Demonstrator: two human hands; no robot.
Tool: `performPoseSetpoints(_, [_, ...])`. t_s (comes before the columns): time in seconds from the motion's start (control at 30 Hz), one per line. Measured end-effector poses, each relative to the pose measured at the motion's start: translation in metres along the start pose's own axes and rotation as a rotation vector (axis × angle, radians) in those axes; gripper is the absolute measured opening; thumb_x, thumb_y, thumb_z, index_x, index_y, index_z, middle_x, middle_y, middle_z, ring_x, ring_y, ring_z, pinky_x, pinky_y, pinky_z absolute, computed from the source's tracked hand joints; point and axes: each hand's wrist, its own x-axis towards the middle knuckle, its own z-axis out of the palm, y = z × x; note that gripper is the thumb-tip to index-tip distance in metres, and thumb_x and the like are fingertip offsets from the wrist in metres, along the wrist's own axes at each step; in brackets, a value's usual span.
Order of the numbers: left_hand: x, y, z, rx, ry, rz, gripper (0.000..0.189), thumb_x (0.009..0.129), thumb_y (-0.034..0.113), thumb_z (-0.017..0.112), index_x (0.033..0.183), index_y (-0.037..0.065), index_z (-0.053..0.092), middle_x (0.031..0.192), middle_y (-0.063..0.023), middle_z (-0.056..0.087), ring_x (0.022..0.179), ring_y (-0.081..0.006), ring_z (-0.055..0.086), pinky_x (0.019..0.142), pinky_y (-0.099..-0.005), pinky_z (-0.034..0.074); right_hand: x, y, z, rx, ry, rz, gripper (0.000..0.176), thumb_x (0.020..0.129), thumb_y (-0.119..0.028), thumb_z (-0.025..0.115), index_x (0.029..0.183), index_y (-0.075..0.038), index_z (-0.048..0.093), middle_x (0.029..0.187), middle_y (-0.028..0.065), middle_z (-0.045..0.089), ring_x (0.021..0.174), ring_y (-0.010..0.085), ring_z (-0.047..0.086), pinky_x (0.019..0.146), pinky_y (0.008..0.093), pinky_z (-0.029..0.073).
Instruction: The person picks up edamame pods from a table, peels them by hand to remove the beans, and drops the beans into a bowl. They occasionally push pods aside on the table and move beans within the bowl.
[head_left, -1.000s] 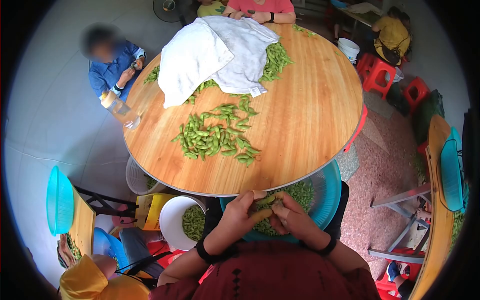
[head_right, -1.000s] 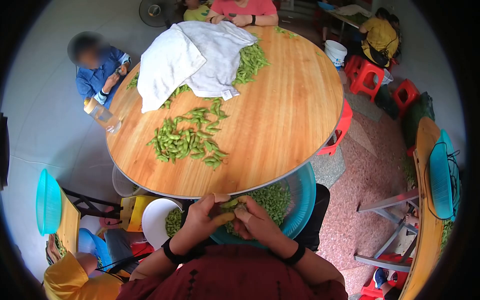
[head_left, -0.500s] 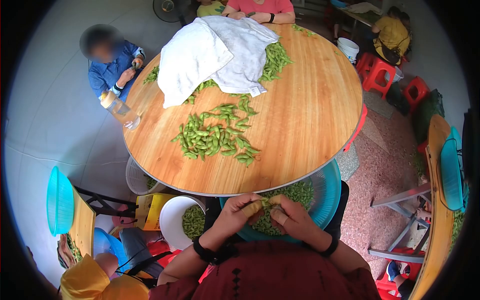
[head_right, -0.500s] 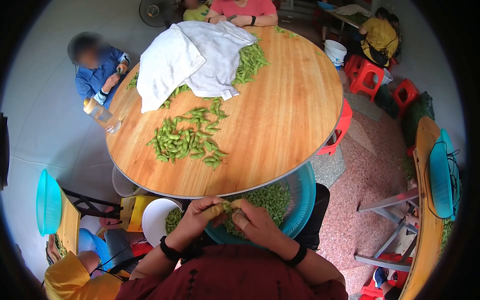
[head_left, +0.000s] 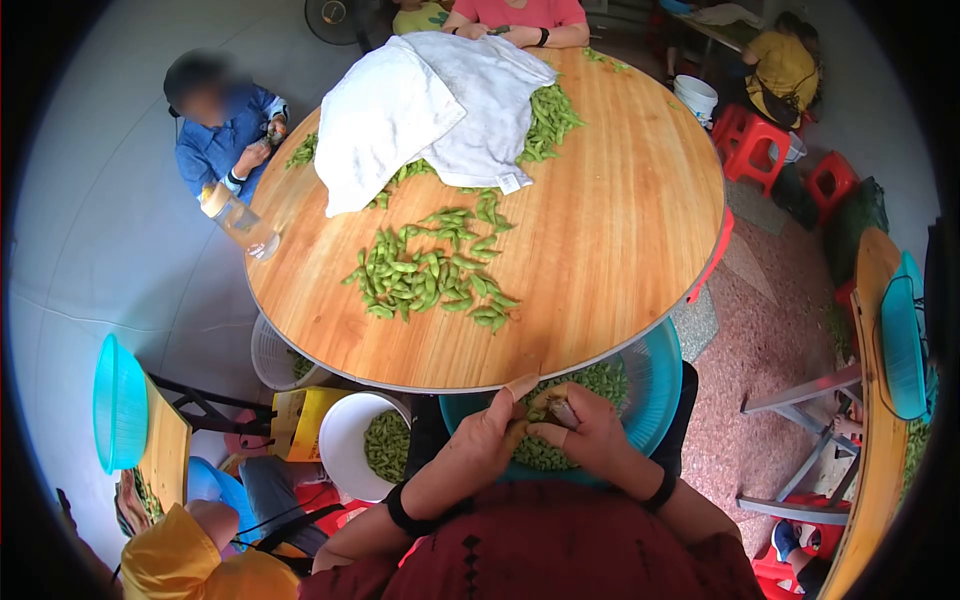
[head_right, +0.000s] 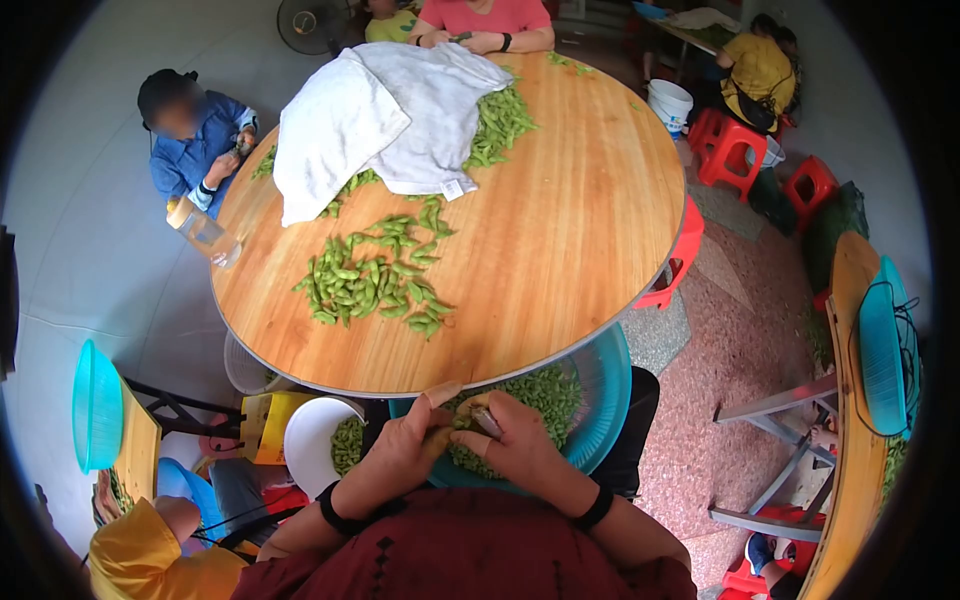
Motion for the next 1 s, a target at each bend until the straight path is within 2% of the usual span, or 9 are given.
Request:
performPoseSetpoints(0.07, [-0.002, 0.006, -0.001, 0.004, -0.007, 0.006, 0.06, 0.089, 0.003, 0.059, 0.142, 0.008, 0.032, 0.097, -0.0195, 0.067, 0.09, -0.0393, 0.066, 0.075, -0.0406, 0.053, -0.001, 0.001, 0.001, 0.033, -0.061, 0.067, 0.025, 0.082, -0.014, 0.071, 0.099, -0.003, 0.058, 0.081, 0.0117, 0.056, 0.071, 0.0296, 0.058, 0.063, 0.0367, 0.048])
performPoseSetpoints(0.23, [-0.007, 0.007, 0.004, 0.06, -0.05, -0.049, 0.062, 0.089, 0.004, 0.059, 0.143, 0.005, 0.029, 0.098, -0.0199, 0.067, 0.087, -0.0389, 0.066, 0.072, -0.0418, 0.053, -0.006, 0.008, 0.013, -0.121, -0.022, -0.107, 0.017, 0.082, -0.006, 0.064, 0.097, -0.002, 0.057, 0.084, 0.0152, 0.058, 0.076, 0.0358, 0.06, 0.065, 0.0418, 0.048])
performPoseSetpoints(0.3, [-0.007, 0.005, 0.005, 0.031, 0.024, 0.094, 0.066, 0.088, 0.004, 0.058, 0.145, 0.001, 0.025, 0.079, -0.0221, 0.064, 0.069, -0.0407, 0.064, 0.06, -0.046, 0.05, -0.006, 0.006, 0.015, -0.079, -0.012, -0.075, 0.017, 0.082, -0.006, 0.064, 0.098, -0.003, 0.059, 0.083, 0.0148, 0.06, 0.076, 0.0351, 0.061, 0.065, 0.0413, 0.049])
performPoseSetpoints(0.43, [-0.014, 0.01, -0.01, 0.05, 0.001, -0.078, 0.062, 0.086, 0.006, 0.064, 0.139, 0.002, 0.033, 0.087, -0.0182, 0.069, 0.079, -0.0363, 0.067, 0.069, -0.0417, 0.053, -0.005, 0.015, 0.008, -0.147, -0.058, 0.049, 0.014, 0.082, -0.004, 0.059, 0.096, -0.002, 0.057, 0.086, 0.017, 0.058, 0.078, 0.0377, 0.059, 0.067, 0.0439, 0.049])
performPoseSetpoints(0.53, [-0.016, 0.006, -0.025, 0.08, 0.084, -0.175, 0.059, 0.084, 0.007, 0.065, 0.136, 0.003, 0.037, 0.088, -0.0166, 0.07, 0.08, -0.0353, 0.068, 0.069, -0.0407, 0.054, -0.011, 0.031, 0.003, -0.25, -0.172, -0.01, 0.016, 0.084, -0.007, 0.059, 0.098, -0.002, 0.058, 0.091, 0.0172, 0.057, 0.08, 0.0376, 0.058, 0.067, 0.0427, 0.049])
performPoseSetpoints(0.63, [-0.014, 0.002, -0.022, 0.08, 0.07, -0.18, 0.056, 0.084, 0.007, 0.065, 0.134, 0.004, 0.038, 0.089, -0.0165, 0.07, 0.081, -0.0361, 0.068, 0.069, -0.041, 0.054, -0.006, 0.02, 0.005, -0.162, -0.111, 0.016, 0.015, 0.083, -0.007, 0.061, 0.097, -0.001, 0.06, 0.095, 0.0168, 0.058, 0.079, 0.0365, 0.059, 0.07, 0.0381, 0.049])
performPoseSetpoints(0.87, [-0.012, 0.008, -0.015, 0.073, 0.027, -0.137, 0.051, 0.087, 0.013, 0.063, 0.132, 0.005, 0.04, 0.085, -0.0184, 0.068, 0.08, -0.0384, 0.067, 0.069, -0.0435, 0.053, 0.007, -0.007, 0.007, 0.03, -0.047, 0.05, 0.012, 0.084, -0.009, 0.062, 0.094, -0.002, 0.06, 0.09, 0.0163, 0.058, 0.078, 0.0375, 0.059, 0.068, 0.0389, 0.048])
performPoseSetpoints(0.93, [-0.014, 0.015, -0.032, 0.521, -0.407, -0.273, 0.039, 0.087, 0.017, 0.062, 0.123, 0.008, 0.051, 0.083, -0.0182, 0.067, 0.078, -0.0379, 0.066, 0.067, -0.0443, 0.053, 0.0, 0.018, 0.008, -0.184, -0.262, 0.009, 0.013, 0.088, -0.014, 0.058, 0.094, -0.002, 0.057, 0.092, 0.0177, 0.06, 0.084, 0.0364, 0.061, 0.069, 0.0418, 0.049])
performPoseSetpoints(1.0, [-0.02, 0.002, -0.064, 0.61, -0.407, -0.212, 0.033, 0.084, 0.015, 0.061, 0.116, 0.006, 0.056, 0.075, -0.0173, 0.066, 0.073, -0.0354, 0.066, 0.062, -0.0434, 0.052, -0.009, 0.034, 0.01, -0.207, -0.296, -0.004, 0.015, 0.089, -0.017, 0.057, 0.094, -0.002, 0.056, 0.09, 0.0188, 0.06, 0.083, 0.0376, 0.061, 0.069, 0.0424, 0.048])
